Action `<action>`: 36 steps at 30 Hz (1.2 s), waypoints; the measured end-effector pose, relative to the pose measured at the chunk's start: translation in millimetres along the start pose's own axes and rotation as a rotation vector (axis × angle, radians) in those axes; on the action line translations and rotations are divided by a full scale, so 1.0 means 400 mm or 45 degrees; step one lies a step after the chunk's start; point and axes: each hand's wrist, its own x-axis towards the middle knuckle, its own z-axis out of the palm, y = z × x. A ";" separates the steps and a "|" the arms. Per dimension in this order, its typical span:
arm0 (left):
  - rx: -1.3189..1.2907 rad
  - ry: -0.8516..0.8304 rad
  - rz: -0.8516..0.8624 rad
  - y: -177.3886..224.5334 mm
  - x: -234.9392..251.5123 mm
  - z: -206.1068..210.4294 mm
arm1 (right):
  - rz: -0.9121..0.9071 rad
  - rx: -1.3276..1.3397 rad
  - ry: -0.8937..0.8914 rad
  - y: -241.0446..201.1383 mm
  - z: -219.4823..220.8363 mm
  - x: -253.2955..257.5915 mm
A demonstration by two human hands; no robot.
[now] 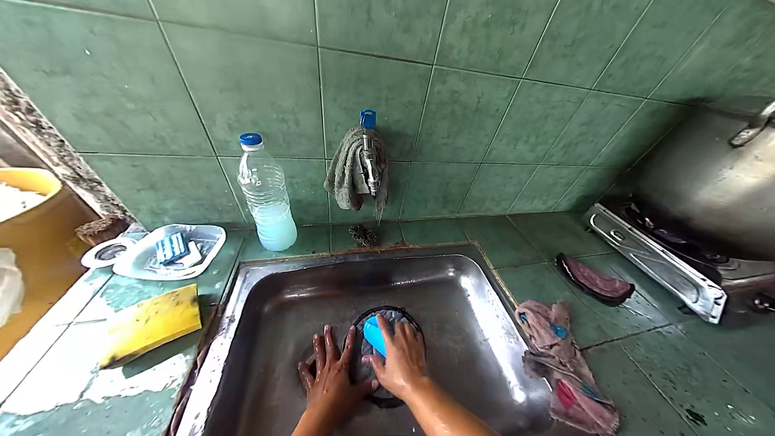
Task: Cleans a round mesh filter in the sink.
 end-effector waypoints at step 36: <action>-0.274 0.274 0.080 0.095 0.110 -0.053 | -0.453 0.031 -0.121 0.286 -0.068 0.084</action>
